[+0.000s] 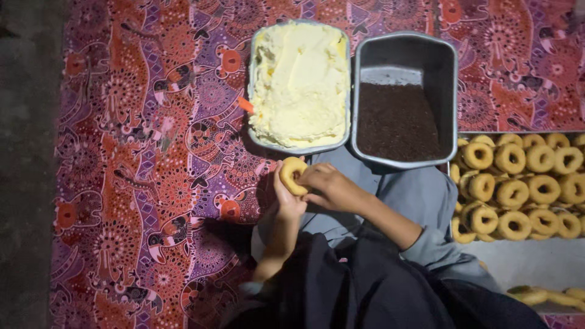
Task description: The person fills ring-shaped donuts with a white cream and then rolls them in a dark crumb topping. The person handles each donut one at a time, places the filled donuts on a metal tray, and repeats the process.
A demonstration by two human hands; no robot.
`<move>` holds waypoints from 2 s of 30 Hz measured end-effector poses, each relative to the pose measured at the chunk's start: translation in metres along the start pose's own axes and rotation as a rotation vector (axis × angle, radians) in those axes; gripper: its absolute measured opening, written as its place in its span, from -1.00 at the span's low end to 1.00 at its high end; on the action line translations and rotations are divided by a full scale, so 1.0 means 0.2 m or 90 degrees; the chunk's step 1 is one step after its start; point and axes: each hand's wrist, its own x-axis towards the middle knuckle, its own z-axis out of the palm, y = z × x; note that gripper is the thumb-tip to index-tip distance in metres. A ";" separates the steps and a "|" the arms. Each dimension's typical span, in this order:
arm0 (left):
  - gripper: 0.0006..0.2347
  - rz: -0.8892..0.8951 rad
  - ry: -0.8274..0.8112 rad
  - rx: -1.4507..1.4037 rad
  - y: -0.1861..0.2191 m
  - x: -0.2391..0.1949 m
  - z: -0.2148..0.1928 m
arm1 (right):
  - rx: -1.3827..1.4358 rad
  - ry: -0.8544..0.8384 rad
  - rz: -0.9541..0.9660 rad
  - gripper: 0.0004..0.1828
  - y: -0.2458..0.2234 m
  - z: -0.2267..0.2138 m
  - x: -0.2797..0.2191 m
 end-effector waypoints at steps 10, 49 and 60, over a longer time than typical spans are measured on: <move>-0.58 0.034 0.040 -0.076 0.16 0.09 -0.18 | -0.244 0.073 0.109 -0.71 0.54 0.01 0.34; -0.59 0.022 -0.091 0.129 -0.26 0.15 0.13 | -0.088 0.227 0.200 -0.62 0.29 -0.28 0.03; -0.75 -0.094 -0.041 0.472 -0.52 0.43 0.38 | -0.314 0.170 0.471 -0.73 0.90 -0.57 -0.69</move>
